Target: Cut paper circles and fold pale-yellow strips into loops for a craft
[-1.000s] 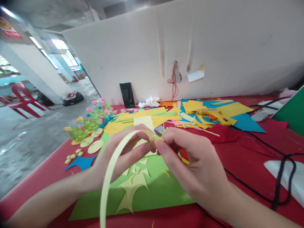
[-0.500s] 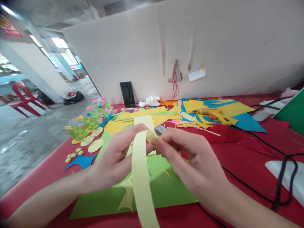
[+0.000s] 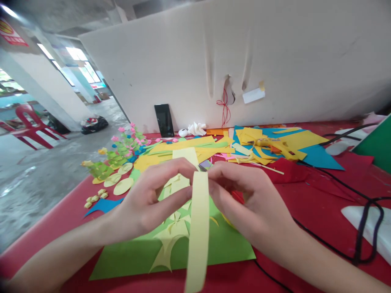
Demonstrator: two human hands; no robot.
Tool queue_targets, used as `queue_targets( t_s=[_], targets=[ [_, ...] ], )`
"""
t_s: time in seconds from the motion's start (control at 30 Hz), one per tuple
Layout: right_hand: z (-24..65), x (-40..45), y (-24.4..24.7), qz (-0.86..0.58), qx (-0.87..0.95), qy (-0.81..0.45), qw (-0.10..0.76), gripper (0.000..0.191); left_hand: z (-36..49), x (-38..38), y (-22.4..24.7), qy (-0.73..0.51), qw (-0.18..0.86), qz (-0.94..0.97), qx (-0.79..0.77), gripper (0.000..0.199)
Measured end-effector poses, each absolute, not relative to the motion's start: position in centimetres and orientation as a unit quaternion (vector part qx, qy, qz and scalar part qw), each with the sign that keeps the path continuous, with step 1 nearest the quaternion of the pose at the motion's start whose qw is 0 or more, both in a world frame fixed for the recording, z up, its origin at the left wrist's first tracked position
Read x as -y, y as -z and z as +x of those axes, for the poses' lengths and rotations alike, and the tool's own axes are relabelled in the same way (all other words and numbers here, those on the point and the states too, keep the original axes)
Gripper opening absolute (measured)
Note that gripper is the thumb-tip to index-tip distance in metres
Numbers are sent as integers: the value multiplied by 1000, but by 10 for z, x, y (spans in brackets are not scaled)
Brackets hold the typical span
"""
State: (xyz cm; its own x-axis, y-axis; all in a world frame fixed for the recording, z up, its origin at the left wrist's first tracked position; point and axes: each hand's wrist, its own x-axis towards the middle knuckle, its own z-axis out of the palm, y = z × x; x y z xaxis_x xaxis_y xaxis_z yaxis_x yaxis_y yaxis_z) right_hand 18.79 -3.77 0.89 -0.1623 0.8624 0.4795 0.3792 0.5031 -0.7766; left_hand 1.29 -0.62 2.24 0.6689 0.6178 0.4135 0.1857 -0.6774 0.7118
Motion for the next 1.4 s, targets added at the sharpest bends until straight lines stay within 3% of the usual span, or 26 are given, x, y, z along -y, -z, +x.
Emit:
queue_targets(
  t_s=[0.27, 0.43, 0.7, 0.93, 1.1, 1.4],
  targets=[
    [184, 39, -4, -453, 692, -215, 519, 20, 17, 3, -18, -422, 374, 777, -281, 7],
    [186, 39, -3, -468, 693, -202, 510, 16, 18, 3, -20, -427, 424, 742, -297, 8],
    [183, 38, -2, -456, 661, -177, 569, 17, 17, -2, -20, -425, 485, 707, -291, 9],
    [188, 38, -3, -451, 706, -112, 534, 15, 15, -5, -18, -416, 605, 632, -248, 42],
    [193, 35, 0, -395, 771, 5, 500, 23, 13, -8, -16, -391, 654, 607, -225, 44],
    [209, 26, -6, -283, 846, 187, 411, 17, 15, -9, -15, -325, 725, 565, -221, 39]
  ],
)
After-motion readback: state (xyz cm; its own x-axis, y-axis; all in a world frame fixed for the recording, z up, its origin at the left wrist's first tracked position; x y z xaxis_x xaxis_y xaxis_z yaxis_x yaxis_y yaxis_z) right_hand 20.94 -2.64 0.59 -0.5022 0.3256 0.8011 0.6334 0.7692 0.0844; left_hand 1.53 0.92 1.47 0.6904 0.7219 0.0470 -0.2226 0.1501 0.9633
